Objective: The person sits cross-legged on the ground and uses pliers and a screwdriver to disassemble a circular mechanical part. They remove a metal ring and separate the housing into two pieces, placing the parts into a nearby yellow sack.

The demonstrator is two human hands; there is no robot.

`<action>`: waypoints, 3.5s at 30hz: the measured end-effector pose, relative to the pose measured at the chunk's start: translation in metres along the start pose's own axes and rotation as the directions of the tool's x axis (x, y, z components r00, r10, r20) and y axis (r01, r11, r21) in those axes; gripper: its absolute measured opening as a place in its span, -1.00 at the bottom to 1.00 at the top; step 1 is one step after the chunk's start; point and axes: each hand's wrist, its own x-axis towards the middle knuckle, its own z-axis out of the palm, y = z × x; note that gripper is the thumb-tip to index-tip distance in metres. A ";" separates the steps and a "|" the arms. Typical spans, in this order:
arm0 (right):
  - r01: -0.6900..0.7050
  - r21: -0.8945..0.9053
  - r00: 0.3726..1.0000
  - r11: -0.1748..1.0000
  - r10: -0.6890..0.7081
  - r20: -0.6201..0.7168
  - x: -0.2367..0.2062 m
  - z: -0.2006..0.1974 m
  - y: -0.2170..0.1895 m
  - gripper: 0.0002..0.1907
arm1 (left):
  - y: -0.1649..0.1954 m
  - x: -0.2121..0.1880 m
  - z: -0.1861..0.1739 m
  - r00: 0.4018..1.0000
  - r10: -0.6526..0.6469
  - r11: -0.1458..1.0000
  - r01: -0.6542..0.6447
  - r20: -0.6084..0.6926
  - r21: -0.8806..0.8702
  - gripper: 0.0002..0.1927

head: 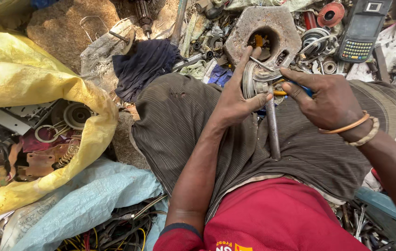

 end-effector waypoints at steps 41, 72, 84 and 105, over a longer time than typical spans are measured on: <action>0.024 0.944 0.989 -0.328 0.147 0.026 -0.040 0.062 0.007 -0.38 | 0.036 -0.007 0.055 0.967 0.254 0.737 -0.178 -0.023 0.652 -0.51; 0.136 0.963 0.956 -0.231 0.287 -0.066 -0.036 0.055 0.003 -0.72 | 0.036 0.012 0.103 0.944 0.203 0.851 -0.039 -0.260 0.523 -0.75; 0.206 0.800 0.910 0.564 0.190 -0.368 -0.038 0.076 -0.024 -0.53 | 0.008 0.002 0.082 0.864 0.072 0.953 0.089 -0.499 0.291 -0.67; 0.305 -0.053 0.936 0.951 -0.310 -0.169 -0.017 -0.004 -0.035 -0.63 | 0.061 -0.030 0.047 0.983 0.084 0.717 0.054 -0.163 0.695 0.08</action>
